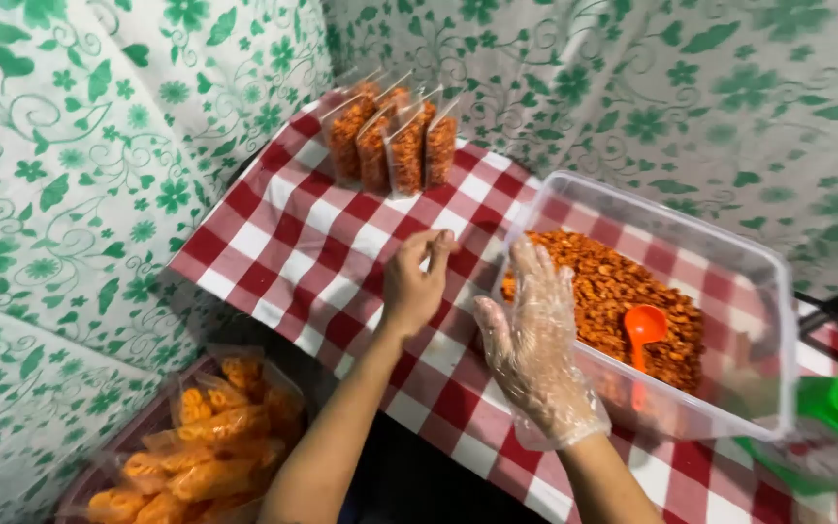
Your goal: Scooping small snacks from a large container into individual plastic bags using a small scoop and weighing them on a scale.
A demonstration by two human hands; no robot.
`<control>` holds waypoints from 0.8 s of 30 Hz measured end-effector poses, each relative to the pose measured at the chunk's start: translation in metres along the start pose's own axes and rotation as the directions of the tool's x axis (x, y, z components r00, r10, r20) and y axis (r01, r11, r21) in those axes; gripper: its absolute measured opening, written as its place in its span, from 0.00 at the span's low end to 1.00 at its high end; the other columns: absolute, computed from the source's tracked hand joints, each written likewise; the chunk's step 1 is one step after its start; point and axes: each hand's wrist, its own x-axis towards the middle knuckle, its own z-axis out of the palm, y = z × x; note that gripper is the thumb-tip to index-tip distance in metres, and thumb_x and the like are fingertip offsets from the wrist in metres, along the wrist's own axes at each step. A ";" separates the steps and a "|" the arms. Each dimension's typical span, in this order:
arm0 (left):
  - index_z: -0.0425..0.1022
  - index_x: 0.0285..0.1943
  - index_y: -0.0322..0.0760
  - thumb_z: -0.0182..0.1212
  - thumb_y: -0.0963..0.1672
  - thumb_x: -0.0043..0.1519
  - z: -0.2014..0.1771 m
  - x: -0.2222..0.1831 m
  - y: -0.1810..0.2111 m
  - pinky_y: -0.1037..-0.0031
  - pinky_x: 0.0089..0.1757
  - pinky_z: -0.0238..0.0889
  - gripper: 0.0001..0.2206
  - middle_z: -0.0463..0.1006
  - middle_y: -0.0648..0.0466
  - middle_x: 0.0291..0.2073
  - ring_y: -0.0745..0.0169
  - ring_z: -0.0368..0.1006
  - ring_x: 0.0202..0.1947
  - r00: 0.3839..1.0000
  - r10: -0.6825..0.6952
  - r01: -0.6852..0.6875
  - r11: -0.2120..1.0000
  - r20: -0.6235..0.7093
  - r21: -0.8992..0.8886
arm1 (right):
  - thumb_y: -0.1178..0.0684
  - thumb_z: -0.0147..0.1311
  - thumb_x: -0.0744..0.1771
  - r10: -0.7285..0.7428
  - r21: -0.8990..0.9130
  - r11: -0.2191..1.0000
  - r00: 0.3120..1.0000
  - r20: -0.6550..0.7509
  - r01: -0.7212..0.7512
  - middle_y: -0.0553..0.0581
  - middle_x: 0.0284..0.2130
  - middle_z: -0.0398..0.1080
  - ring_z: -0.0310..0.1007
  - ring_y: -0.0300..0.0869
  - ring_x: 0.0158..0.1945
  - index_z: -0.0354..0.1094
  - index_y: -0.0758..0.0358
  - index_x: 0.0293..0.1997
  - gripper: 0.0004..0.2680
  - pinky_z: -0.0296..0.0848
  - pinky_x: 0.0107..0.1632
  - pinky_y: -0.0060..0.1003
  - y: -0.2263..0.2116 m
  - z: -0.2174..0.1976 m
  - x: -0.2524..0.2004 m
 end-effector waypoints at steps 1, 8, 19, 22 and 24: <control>0.83 0.37 0.42 0.54 0.51 0.70 0.000 -0.006 0.018 0.66 0.46 0.74 0.16 0.85 0.54 0.37 0.53 0.82 0.46 1.000 0.015 -0.015 1.000 0.018 -0.015 | 0.36 0.52 0.69 0.011 -0.019 1.000 1.000 -0.017 -0.011 0.65 0.70 0.58 0.53 0.59 0.74 0.54 0.62 0.75 0.28 0.40 0.74 0.60 0.006 0.000 -0.002; 0.62 0.64 0.32 0.38 0.54 0.70 0.027 -0.058 0.144 0.59 0.64 0.49 0.24 0.63 0.41 0.65 0.45 0.57 0.68 0.945 0.180 -0.047 0.901 0.272 -0.431 | 0.38 0.31 0.73 -0.082 0.162 0.983 0.995 -0.056 0.090 0.76 0.76 0.37 0.33 0.68 0.78 0.41 0.61 0.78 0.25 0.28 0.75 0.64 0.011 -0.044 -0.008; 0.32 0.82 0.37 0.27 0.60 0.74 0.068 -0.147 0.185 0.54 0.76 0.22 0.34 0.28 0.50 0.82 0.53 0.23 0.82 0.798 0.415 0.086 0.639 0.437 -0.764 | 0.23 0.35 0.67 0.381 0.848 0.530 0.899 -0.215 -0.022 0.63 0.78 0.30 0.24 0.54 0.82 0.31 0.58 0.79 0.37 0.26 0.79 0.52 0.002 -0.099 -0.039; 0.39 0.82 0.38 0.25 0.60 0.76 0.082 -0.175 0.181 0.54 0.76 0.19 0.33 0.33 0.46 0.82 0.50 0.27 0.83 0.752 0.466 0.053 0.661 0.465 -0.748 | 0.18 0.37 0.66 0.514 0.951 0.304 0.833 -0.206 0.047 0.59 0.79 0.28 0.22 0.49 0.83 0.29 0.57 0.80 0.40 0.26 0.80 0.49 0.005 -0.118 -0.055; 0.40 0.81 0.30 0.23 0.60 0.75 0.087 -0.195 0.183 0.55 0.76 0.20 0.36 0.35 0.43 0.81 0.49 0.27 0.82 0.659 0.513 0.070 0.686 0.551 -0.724 | 0.21 0.31 0.70 0.438 0.793 0.583 0.753 -0.491 0.178 0.64 0.80 0.28 0.26 0.54 0.85 0.25 0.64 0.79 0.38 0.28 0.85 0.48 0.009 -0.133 -0.072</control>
